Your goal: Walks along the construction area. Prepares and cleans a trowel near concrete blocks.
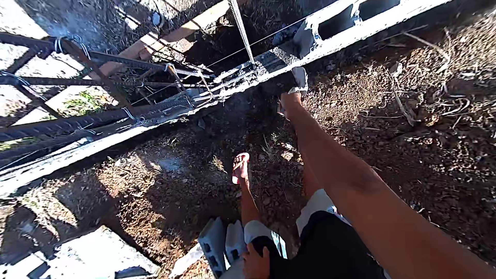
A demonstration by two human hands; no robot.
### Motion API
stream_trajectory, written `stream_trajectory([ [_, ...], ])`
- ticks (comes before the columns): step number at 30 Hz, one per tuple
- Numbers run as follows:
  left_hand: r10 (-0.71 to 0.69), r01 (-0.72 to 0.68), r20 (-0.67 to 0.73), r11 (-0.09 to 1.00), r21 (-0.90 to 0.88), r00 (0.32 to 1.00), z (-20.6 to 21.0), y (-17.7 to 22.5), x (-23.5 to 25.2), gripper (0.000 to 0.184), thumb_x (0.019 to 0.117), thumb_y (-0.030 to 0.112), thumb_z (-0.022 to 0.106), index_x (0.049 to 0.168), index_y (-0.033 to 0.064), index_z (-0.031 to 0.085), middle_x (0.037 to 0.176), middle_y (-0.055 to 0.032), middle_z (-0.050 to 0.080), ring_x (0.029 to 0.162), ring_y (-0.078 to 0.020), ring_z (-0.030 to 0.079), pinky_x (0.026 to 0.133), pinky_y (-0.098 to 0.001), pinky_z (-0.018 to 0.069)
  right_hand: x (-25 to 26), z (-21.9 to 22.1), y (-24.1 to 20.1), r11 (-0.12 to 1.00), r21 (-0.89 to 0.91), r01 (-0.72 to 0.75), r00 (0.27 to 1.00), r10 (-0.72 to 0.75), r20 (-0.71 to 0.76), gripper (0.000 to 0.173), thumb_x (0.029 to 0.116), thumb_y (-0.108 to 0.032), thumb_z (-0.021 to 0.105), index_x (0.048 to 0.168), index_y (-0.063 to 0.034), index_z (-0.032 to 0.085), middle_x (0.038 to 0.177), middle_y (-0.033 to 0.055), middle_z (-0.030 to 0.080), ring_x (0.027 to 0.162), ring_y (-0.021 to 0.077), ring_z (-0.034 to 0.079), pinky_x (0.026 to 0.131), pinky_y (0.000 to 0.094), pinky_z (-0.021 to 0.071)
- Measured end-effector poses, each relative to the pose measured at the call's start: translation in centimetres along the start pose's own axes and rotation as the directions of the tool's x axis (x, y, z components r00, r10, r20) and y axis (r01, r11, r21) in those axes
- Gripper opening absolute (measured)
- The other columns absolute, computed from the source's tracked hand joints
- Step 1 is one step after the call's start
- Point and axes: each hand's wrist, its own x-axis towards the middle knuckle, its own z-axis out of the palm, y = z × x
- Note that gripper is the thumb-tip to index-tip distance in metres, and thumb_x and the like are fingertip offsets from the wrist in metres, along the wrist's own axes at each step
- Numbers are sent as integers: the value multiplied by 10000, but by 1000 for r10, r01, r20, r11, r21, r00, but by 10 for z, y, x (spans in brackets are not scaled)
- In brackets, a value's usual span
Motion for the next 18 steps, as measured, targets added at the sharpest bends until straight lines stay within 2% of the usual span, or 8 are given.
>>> stream_trajectory([
  [3, -2, 2, -22, 1000, 6, 1000, 9, -1, 8, 804, 956, 592, 569, 1545, 67, 411, 1455, -299, 515, 1312, -469, 537, 1032, -628, 472, -17, 2, -2, 974, -181, 139, 982, -113, 149, 558, 1006, -244, 602, 1483, -55, 383, 1054, 206, 616, 746, 279, 628, 668, 459, 550],
  [7, 1, -1, -6, 1000, -8, 1000, 14, -1, 10, 816, 958, 590, 569, 1558, 67, 388, 1487, -295, 486, 1349, -465, 507, 1060, -627, 452, -30, 17, -3, 989, 106, 107, 990, -115, 76, 453, 1070, -317, 513, 1428, -67, 395, 905, 122, 558, 605, 209, 583, 560, 386, 550],
  [12, 42, -113, -392, 981, -160, 919, -19, 32, -52, 609, 988, 415, 598, 1368, -60, 589, 1301, -360, 601, 1194, -523, 599, 1013, -658, 462, 40, 11, -3, 974, 198, 113, 990, -126, 55, 466, 1105, -423, 422, 1400, -64, 455, 925, 81, 542, 645, 168, 575, 591, 340, 547],
  [13, -46, 45, -2, 988, -146, 999, -92, 66, -90, 581, 1074, 333, 513, 1511, -42, 438, 1510, -315, 461, 1402, -464, 462, 1162, -582, 354, 53, 9, 1, 986, 98, 136, 986, -145, 86, 464, 1108, -418, 405, 1403, -62, 444, 910, 77, 530, 646, 162, 566, 596, 335, 538],
  [14, -184, 208, 456, 978, -4, 871, -161, 96, -106, 608, 1129, 311, 380, 1644, 68, 167, 1705, -173, 177, 1570, -333, 209, 1261, -474, 212, 62, 6, 9, 982, -38, 183, 975, -177, 137, 462, 1108, -395, 400, 1410, -48, 436, 909, 93, 541, 657, 174, 571, 606, 352, 534],
  [15, -63, 70, 52, 985, -155, 997, -91, 61, -81, 596, 1070, 334, 528, 1527, -31, 416, 1530, -305, 443, 1421, -458, 442, 1170, -576, 348, 65, -2, 17, 955, -189, 230, 959, -190, 208, 469, 1102, -378, 412, 1414, -30, 442, 944, 131, 569, 705, 214, 589, 640, 400, 538],
  [16, -6, -51, -288, 980, -190, 957, -20, 27, -44, 618, 982, 407, 624, 1403, -42, 560, 1346, -345, 582, 1245, -510, 575, 1042, -643, 453, 64, -12, 26, 912, -321, 256, 948, -172, 267, 477, 1095, -381, 442, 1406, -21, 461, 991, 173, 603, 761, 263, 622, 678, 457, 552],
  [18, 22, -41, -165, 993, -110, 986, 25, -8, 4, 761, 968, 558, 570, 1510, 37, 450, 1429, -306, 532, 1302, -475, 542, 1033, -643, 464, 46, -36, 47, 853, -468, 230, 953, -99, 288, 480, 1090, -389, 456, 1400, -23, 479, 1039, 211, 610, 815, 315, 627, 719, 513, 538],
])
